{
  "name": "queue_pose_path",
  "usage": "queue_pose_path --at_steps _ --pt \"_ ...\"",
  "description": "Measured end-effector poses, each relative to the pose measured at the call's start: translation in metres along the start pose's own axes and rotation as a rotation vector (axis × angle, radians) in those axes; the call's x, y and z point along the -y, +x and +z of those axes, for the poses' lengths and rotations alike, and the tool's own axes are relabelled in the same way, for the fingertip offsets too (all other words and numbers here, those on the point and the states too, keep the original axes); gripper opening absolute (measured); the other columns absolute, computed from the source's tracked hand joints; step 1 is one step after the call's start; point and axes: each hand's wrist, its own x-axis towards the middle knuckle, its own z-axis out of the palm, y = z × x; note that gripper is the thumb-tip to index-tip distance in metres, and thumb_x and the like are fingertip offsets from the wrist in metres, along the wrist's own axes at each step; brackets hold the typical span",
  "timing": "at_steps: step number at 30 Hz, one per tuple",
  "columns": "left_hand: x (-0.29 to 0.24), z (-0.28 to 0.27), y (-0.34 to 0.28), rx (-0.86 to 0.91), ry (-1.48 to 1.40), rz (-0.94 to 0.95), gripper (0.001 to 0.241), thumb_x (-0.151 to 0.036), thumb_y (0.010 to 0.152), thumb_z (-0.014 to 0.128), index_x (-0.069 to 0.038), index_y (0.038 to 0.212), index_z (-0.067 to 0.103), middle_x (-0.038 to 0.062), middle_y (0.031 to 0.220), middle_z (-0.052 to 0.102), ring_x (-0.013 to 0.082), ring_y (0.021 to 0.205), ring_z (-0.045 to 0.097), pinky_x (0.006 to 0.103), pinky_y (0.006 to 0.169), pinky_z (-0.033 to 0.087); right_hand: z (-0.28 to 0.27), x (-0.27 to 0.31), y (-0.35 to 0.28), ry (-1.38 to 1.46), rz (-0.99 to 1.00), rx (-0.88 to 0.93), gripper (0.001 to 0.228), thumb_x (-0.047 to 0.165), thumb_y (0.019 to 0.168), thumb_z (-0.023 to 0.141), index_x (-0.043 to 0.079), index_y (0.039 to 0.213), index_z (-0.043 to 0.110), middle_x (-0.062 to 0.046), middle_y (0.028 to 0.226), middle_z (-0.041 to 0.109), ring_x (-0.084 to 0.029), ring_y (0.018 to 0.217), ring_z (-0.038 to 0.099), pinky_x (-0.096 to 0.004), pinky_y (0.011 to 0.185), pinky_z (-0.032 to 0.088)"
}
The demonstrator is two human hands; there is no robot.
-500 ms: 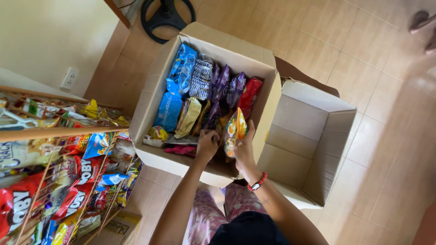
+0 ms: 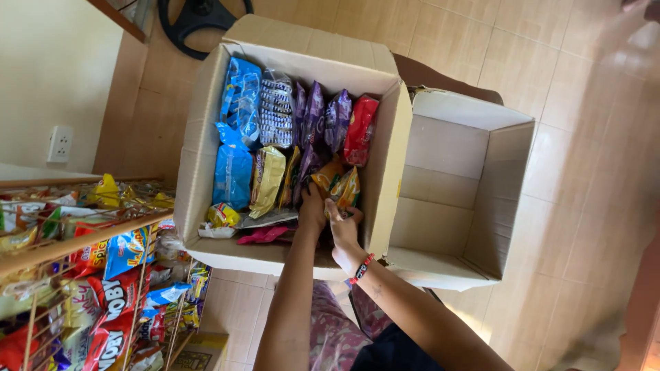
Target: Pack various snack bags and candy packages from a wire rack into a cardboard box.
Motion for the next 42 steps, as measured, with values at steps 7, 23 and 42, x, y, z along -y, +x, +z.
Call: queue_pose_path --at_steps 7,23,42 --pt "0.006 0.005 0.024 -0.138 0.067 -0.021 0.052 -0.007 0.099 0.049 -0.013 0.148 0.032 0.027 0.15 0.044 0.0488 0.122 0.057 0.051 0.096 0.052 0.034 -0.031 0.037 0.219 -0.036 -0.236 0.088 0.024 0.07 0.091 0.012 0.136 0.033 -0.016 0.127 0.057 -0.026 0.115 0.055 -0.039 0.1 0.045" --pt "-0.053 -0.061 -0.022 -0.252 0.184 0.342 0.072 0.01 0.084 0.05 -0.021 0.149 0.043 0.022 0.137 0.051 0.0465 0.112 0.061 0.052 0.089 0.053 0.033 -0.055 0.117 0.553 0.159 -0.171 0.06 -0.01 0.09 0.04 0.014 0.145 0.038 -0.013 0.126 0.061 -0.029 0.108 0.066 -0.043 0.081 0.059" --pt "-0.015 -0.06 -0.057 -0.181 0.13 0.346 0.053 0.007 0.082 0.057 -0.002 0.134 0.055 0.022 0.145 0.048 0.044 0.13 0.05 0.0464 0.106 0.045 0.04 -0.063 0.218 -0.231 -0.264 -0.469 0.057 0.007 0.092 0.054 0.004 0.147 0.042 -0.028 0.132 0.062 -0.041 0.116 0.063 -0.046 0.099 0.05"
